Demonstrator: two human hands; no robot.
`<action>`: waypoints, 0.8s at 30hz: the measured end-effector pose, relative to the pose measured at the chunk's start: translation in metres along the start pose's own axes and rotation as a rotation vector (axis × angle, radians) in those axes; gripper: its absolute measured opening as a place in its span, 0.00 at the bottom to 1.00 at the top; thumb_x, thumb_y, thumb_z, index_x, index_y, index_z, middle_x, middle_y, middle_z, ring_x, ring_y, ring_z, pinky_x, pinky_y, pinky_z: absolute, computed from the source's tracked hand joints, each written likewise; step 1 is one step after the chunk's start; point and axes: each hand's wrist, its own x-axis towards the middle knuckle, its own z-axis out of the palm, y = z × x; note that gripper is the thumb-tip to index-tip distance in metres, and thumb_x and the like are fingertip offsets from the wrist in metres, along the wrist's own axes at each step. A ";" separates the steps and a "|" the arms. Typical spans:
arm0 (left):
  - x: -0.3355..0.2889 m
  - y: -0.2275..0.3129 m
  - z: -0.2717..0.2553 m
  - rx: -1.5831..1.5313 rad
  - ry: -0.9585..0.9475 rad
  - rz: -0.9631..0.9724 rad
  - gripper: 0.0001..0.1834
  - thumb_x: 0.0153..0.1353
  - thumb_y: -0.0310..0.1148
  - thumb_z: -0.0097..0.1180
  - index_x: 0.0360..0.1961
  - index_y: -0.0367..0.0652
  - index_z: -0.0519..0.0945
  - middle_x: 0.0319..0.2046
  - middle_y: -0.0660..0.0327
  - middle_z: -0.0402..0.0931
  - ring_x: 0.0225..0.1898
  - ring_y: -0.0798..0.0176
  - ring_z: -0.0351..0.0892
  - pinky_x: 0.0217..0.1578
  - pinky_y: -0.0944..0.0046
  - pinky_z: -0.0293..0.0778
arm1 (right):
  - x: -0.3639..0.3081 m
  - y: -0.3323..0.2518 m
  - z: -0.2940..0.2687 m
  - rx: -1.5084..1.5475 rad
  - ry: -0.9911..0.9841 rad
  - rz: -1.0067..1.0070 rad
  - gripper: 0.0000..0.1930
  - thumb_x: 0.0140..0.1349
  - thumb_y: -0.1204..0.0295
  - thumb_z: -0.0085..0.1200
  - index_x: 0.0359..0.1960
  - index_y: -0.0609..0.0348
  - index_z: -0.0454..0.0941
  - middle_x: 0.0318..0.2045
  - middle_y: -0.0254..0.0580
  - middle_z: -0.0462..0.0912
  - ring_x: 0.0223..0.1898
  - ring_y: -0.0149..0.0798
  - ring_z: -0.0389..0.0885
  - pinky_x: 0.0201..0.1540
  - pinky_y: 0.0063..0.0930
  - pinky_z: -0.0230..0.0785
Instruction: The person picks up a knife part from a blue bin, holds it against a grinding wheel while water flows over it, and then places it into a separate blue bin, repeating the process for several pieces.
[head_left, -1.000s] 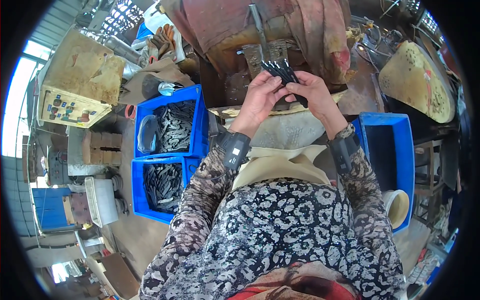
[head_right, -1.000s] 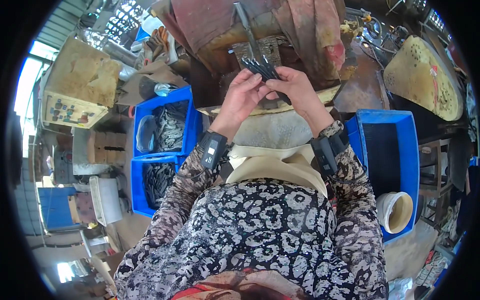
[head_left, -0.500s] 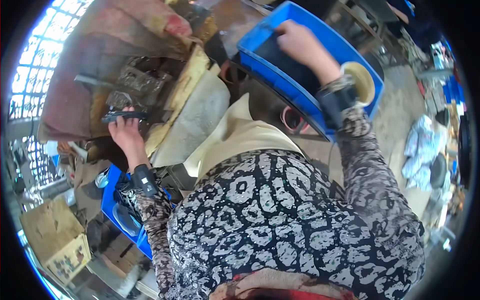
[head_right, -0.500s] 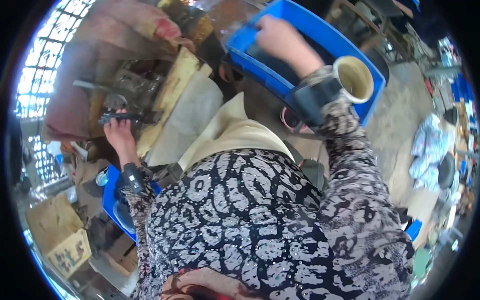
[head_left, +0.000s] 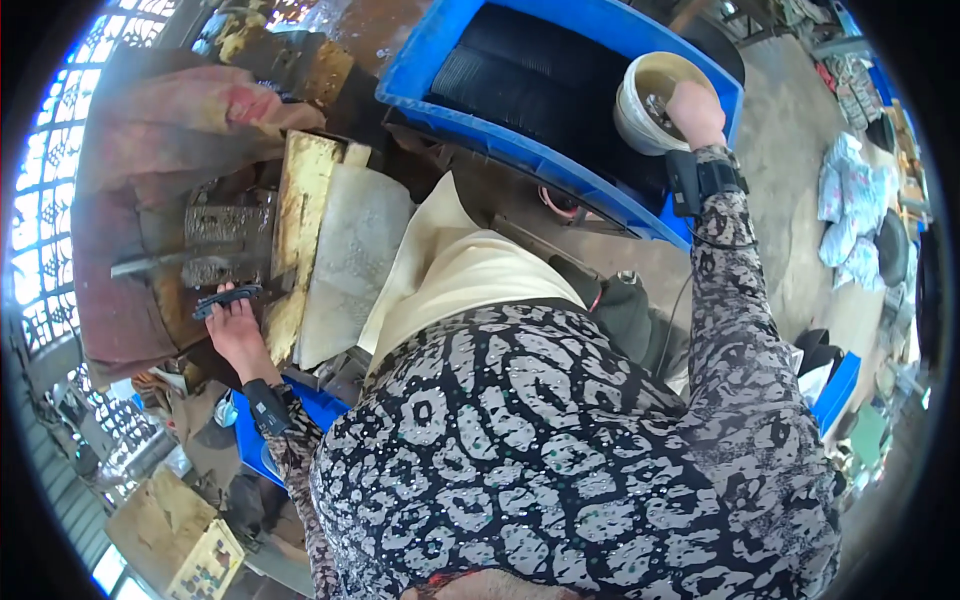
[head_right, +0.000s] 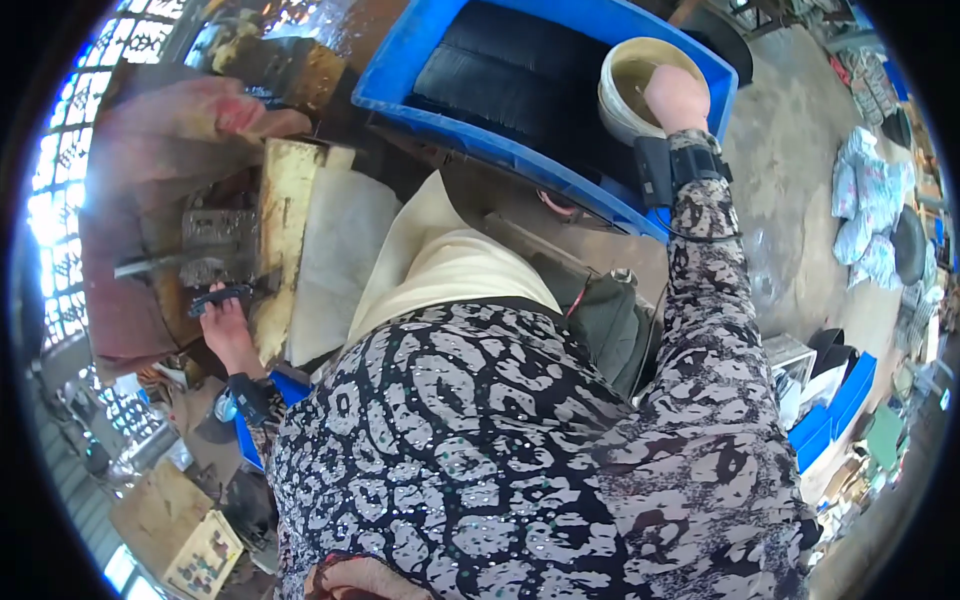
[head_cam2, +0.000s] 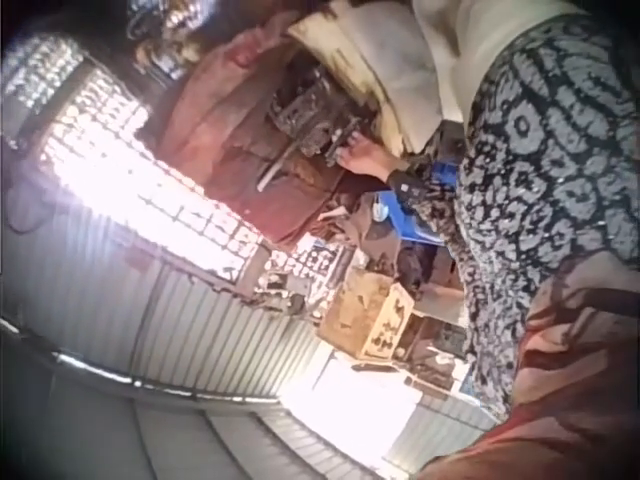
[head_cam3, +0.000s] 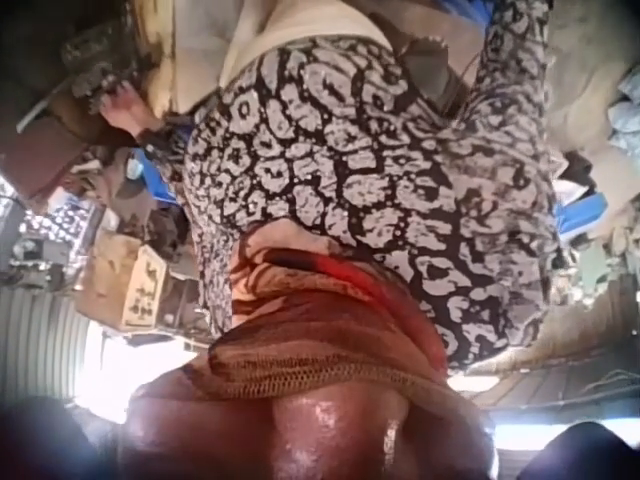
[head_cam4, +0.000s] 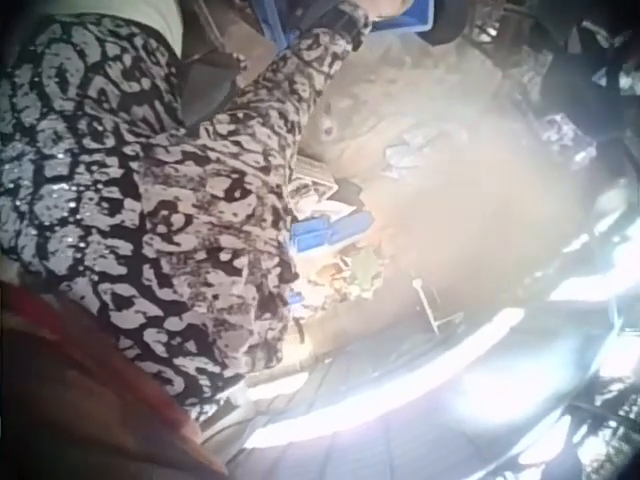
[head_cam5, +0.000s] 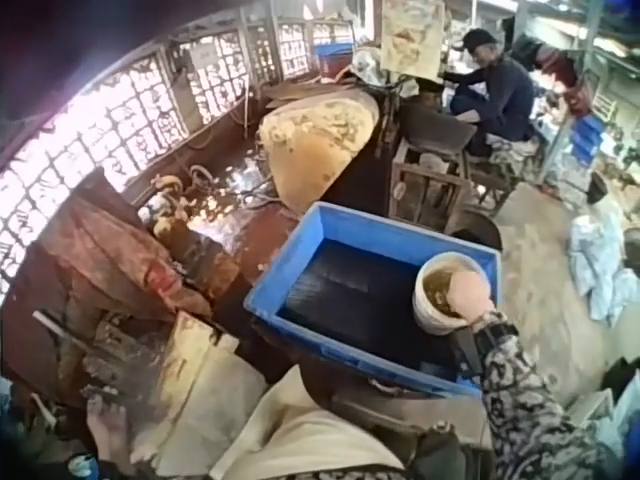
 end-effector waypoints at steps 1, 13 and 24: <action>0.001 0.001 -0.001 0.011 -0.015 -0.004 0.13 0.69 0.28 0.42 0.54 0.43 0.62 0.61 0.45 0.65 0.61 0.44 0.67 0.59 0.46 0.66 | 0.002 0.004 0.012 -0.032 -0.037 -0.029 0.14 0.56 0.70 0.48 0.38 0.59 0.84 0.40 0.56 0.83 0.44 0.54 0.82 0.45 0.46 0.75; 0.014 0.006 -0.007 0.073 0.080 -0.124 0.17 0.66 0.29 0.46 0.55 0.36 0.67 0.60 0.52 0.69 0.61 0.53 0.68 0.58 0.55 0.65 | -0.027 -0.013 -0.046 0.024 0.026 0.161 0.14 0.56 0.70 0.46 0.39 0.56 0.83 0.40 0.50 0.84 0.44 0.54 0.81 0.44 0.46 0.74; 0.010 0.007 -0.002 0.106 0.067 -0.126 0.14 0.70 0.28 0.38 0.54 0.37 0.65 0.60 0.49 0.68 0.61 0.47 0.69 0.60 0.47 0.66 | -0.060 -0.062 -0.030 0.599 0.075 -0.255 0.10 0.53 0.72 0.51 0.36 0.59 0.80 0.31 0.51 0.83 0.37 0.52 0.82 0.41 0.40 0.73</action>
